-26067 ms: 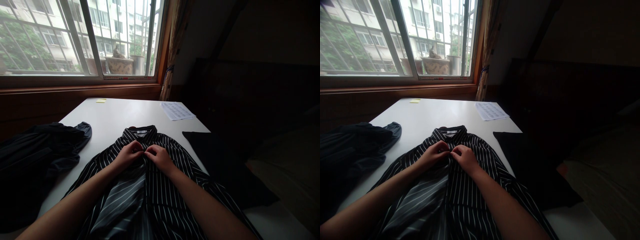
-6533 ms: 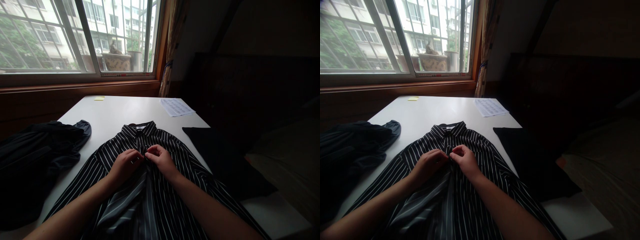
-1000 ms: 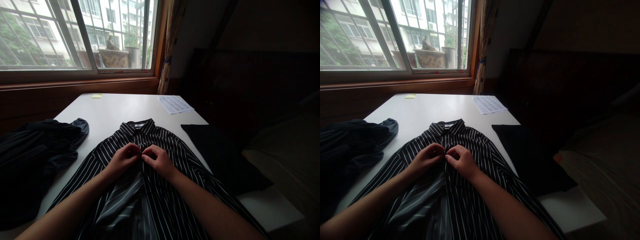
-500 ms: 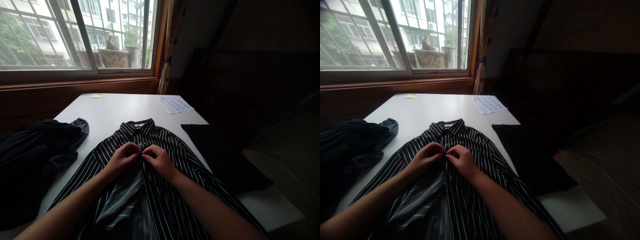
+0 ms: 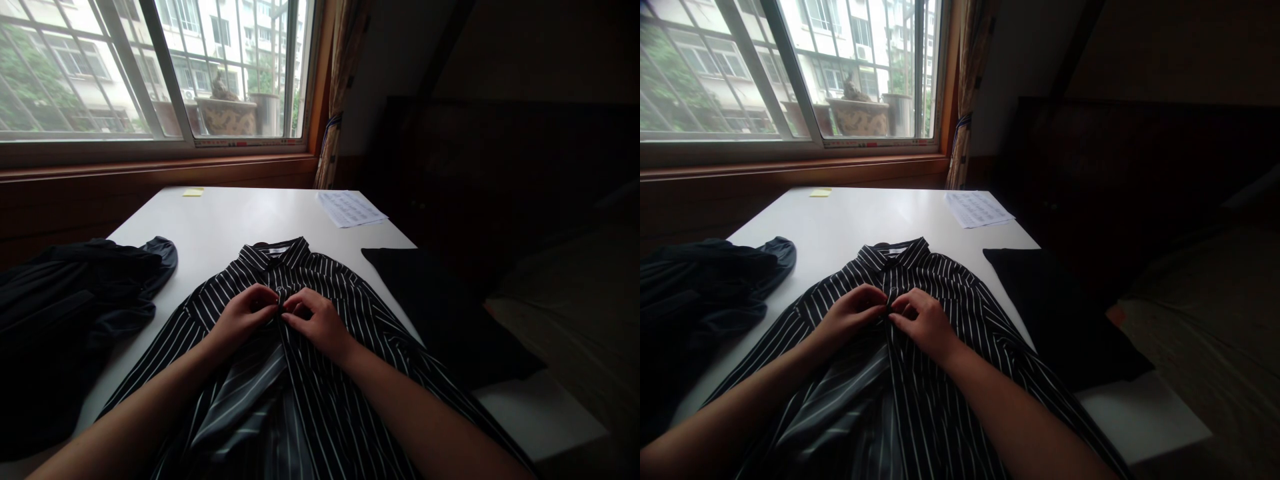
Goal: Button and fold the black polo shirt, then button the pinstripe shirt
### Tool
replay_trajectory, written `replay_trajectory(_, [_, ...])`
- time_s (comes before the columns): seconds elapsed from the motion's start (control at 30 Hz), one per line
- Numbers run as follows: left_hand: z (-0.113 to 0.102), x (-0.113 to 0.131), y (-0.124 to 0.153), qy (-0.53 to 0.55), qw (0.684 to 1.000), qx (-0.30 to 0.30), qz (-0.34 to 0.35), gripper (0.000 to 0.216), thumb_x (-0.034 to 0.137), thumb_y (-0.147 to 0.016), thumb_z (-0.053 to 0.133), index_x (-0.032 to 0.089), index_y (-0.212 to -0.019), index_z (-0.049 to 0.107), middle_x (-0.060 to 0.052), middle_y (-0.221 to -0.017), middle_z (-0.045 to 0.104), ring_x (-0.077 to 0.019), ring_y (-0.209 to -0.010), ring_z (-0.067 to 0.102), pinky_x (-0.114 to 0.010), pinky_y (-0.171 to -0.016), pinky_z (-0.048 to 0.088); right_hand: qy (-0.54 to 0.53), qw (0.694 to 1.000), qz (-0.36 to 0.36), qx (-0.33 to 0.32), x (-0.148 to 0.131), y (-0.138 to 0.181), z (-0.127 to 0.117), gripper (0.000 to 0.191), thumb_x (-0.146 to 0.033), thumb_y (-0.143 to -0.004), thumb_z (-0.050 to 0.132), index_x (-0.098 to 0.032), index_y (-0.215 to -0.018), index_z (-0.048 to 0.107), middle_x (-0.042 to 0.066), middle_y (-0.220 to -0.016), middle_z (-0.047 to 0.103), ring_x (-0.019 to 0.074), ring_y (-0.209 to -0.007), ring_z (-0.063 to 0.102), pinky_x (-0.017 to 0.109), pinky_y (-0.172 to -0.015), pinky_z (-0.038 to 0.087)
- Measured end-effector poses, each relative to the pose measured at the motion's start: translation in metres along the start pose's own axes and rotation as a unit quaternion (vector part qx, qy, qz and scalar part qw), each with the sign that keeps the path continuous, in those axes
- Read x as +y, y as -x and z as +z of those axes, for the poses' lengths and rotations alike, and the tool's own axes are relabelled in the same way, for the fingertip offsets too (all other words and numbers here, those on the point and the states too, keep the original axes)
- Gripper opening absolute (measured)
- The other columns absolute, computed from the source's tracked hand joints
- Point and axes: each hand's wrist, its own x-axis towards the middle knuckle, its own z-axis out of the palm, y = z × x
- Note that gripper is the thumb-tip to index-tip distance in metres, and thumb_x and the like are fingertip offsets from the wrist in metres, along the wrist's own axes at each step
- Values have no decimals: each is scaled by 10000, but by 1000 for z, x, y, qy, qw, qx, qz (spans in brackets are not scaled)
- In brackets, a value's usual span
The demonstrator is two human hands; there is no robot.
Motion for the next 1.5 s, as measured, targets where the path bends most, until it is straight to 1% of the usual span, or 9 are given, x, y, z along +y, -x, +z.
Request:
replay_trajectory(0.17, [0, -1, -1, 5, 1000, -5, -4, 230, 319, -808, 710, 178, -979, 650, -40, -933, 691, -188, -898, 650, -326, -838, 526, 2, 1000, -2, 0, 2, 1, 1, 130, -205, -820, 721, -224, -935, 666, -10, -898, 636, 119, -743, 613, 263, -711, 512])
replay_trajectory(0.4, [1, 1, 0, -9, 1000, -5, 0, 223, 331, -806, 707, 180, -959, 649, -32, -922, 689, -189, -893, 655, -325, -832, 533, 23, 1000, -2, 5, 1, 0, 1, 96, -242, -837, 713, -226, -924, 676, 0, -879, 643, 134, -749, 610, 278, -716, 510])
replay_trajectory(0.57, [1, 2, 1, -39, 999, -6, 8, 208, 325, -825, 679, 185, -976, 655, -36, -928, 695, -190, -887, 653, -313, -817, 527, 32, 999, -6, 4, 0, 0, 0, 85, -238, -844, 702, -227, -925, 677, 1, -864, 643, 139, -752, 611, 280, -710, 510])
replay_trajectory(0.8, [2, 6, 2, -86, 996, -8, 22, 166, 309, -832, 658, 188, -944, 675, -34, -892, 707, -194, -850, 661, -302, -782, 520, 30, 1000, -6, 3, 0, 0, 0, 73, -248, -846, 701, -229, -913, 680, -1, -857, 645, 138, -742, 614, 282, -706, 511])
replay_trajectory(0.97, [0, 9, 3, -114, 993, -26, 28, 144, 305, -866, 620, 187, -913, 688, -28, -865, 705, -187, -815, 657, -288, -745, 508, 30, 1000, -3, 3, 0, 0, 0, 75, -244, -847, 701, -225, -918, 684, -4, -850, 642, 132, -736, 611, 276, -706, 505])
replay_trajectory(1.1, [1, 10, 2, -127, 991, -28, 35, 152, 319, -865, 627, 188, -902, 697, -33, -864, 707, -193, -819, 657, -292, -743, 513, 24, 1000, -2, 5, 0, 0, 0, 77, -247, -848, 703, -228, -922, 690, -3, -845, 646, 136, -749, 618, 273, -702, 507])
replay_trajectory(1.33, [-1, 7, 2, -138, 989, -35, 49, 174, 333, -868, 635, 196, -943, 711, -38, -889, 712, -197, -839, 661, -298, -756, 520, 9, 1000, 3, 18, 0, -1, -1, 43, -237, -838, 723, -236, -880, 717, 4, -842, 693, 166, -818, 656, 311, -776, 519])
replay_trajectory(1.5, [-1, 6, 2, -139, 988, -39, 51, 170, 326, -874, 640, 208, -965, 721, -38, -919, 720, -200, -864, 670, -298, -778, 518, 0, 999, 12, 34, 2, -1, 0, 51, -210, -819, 744, -246, -855, 737, 2, -828, 705, 171, -808, 669, 316, -775, 520])
